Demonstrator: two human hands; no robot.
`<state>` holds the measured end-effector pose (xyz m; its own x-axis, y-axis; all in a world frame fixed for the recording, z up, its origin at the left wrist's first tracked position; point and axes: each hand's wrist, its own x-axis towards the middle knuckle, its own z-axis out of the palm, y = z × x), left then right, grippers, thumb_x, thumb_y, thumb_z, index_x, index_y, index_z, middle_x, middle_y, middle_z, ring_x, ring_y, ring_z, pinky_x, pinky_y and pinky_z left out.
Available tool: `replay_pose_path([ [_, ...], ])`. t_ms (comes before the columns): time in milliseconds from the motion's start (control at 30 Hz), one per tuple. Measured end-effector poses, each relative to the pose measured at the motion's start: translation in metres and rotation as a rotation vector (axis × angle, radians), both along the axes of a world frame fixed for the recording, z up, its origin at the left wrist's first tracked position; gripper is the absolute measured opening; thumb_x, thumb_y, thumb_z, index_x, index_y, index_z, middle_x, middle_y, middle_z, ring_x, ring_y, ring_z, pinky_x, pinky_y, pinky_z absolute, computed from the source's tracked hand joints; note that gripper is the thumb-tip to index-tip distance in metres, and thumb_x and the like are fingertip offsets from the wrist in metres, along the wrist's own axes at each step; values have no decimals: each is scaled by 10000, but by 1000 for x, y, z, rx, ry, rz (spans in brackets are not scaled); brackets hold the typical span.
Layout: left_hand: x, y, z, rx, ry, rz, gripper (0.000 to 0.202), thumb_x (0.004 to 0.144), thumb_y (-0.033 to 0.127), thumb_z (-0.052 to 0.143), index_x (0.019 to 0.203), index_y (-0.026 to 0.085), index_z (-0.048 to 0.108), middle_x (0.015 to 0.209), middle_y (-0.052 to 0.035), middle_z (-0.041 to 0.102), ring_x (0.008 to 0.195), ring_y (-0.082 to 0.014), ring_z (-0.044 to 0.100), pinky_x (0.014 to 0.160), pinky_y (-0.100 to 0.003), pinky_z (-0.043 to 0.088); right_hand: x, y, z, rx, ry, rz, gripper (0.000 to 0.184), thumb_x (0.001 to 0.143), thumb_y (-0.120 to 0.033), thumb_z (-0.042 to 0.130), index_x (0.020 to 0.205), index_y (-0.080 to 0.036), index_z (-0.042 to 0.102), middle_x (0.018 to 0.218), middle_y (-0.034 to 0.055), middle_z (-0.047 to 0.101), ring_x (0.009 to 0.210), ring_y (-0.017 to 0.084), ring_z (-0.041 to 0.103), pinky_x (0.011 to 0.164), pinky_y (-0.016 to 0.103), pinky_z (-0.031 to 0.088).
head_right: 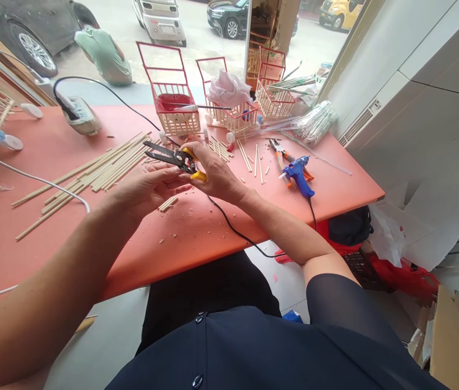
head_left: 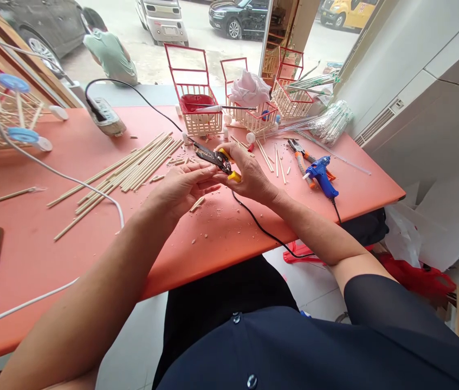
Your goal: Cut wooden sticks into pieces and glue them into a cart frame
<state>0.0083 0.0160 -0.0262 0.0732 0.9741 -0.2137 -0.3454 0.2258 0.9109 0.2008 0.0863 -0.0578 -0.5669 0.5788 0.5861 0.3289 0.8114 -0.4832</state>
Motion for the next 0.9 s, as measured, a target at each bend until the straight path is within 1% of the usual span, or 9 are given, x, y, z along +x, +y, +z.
replay_pose_path([
  [100, -2, -1, 5, -34, -37, 28, 88, 809, 240, 890, 818, 198, 814, 871, -55, 876, 881, -240, 852, 993, -413, 628, 2, 2, -2, 5, 29, 1, 686, 1056, -836, 609, 1352, -220, 553, 1249, 130, 719, 1127, 279, 701, 1107, 491, 623],
  [200, -4, -2, 7, -44, -43, 36, 89, 851, 239, 889, 822, 197, 817, 897, -65, 887, 889, -242, 858, 989, -425, 646, 2, 4, -4, 16, 54, 16, 716, 1058, -856, 584, 1383, -218, 549, 1268, 136, 723, 1140, 281, 716, 1108, 492, 630],
  [400, 0, -2, -1, 24, -17, 24, 339, 660, 341, 1078, 855, 175, 854, 918, -92, 889, 908, -253, 864, 957, -387, 640, -1, 2, -6, 59, 41, 60, 665, 1113, -779, 552, 1446, -205, 507, 1312, 149, 700, 1184, 281, 698, 1120, 485, 613],
  [500, -5, -3, 6, 72, 70, 44, 343, 627, 378, 1067, 808, 187, 847, 904, -97, 881, 909, -267, 852, 914, -385, 648, -1, -2, -1, 22, 26, 57, 661, 1112, -775, 550, 1442, -204, 508, 1331, 153, 699, 1200, 286, 695, 1136, 490, 603],
  [567, -18, -4, 17, 148, 235, 74, 294, 680, 411, 1015, 825, 205, 863, 903, -99, 877, 926, -277, 834, 895, -393, 644, 1, -5, 6, -38, 42, 27, 638, 1100, -756, 583, 1438, -219, 523, 1350, 155, 705, 1207, 297, 698, 1158, 515, 593],
  [633, -38, -4, 28, 235, 519, 135, 223, 722, 396, 961, 816, 218, 867, 850, -85, 857, 904, -277, 800, 861, -387, 615, 5, -8, 13, -114, 68, -13, 579, 1085, -710, 631, 1415, -241, 552, 1370, 157, 713, 1204, 307, 702, 1170, 541, 589],
  [700, -61, -1, 32, 245, 837, 119, 184, 718, 381, 922, 794, 223, 866, 737, -57, 791, 781, -257, 715, 785, -387, 563, 8, -9, 19, -166, 85, -50, 515, 1073, -648, 664, 1384, -246, 582, 1401, 163, 712, 1210, 311, 703, 1179, 561, 584],
  [800, -86, 9, 26, 177, 1183, 59, 104, 717, 330, 854, 682, 241, 813, 595, -42, 679, 657, -238, 601, 728, -401, 501, 9, -8, 23, -201, 59, -96, 456, 1042, -559, 705, 1359, -245, 608, 1388, 152, 725, 1228, 316, 691, 1195, 587, 565],
  [900, -97, 19, 13, 123, 1340, -56, 87, 663, 265, 837, 611, 264, 768, 604, -47, 688, 700, -267, 636, 752, -396, 506, 8, -7, 21, -212, 31, -89, 436, 1014, -515, 722, 1336, -240, 619, 1338, 140, 733, 1216, 312, 681, 1190, 574, 563],
])
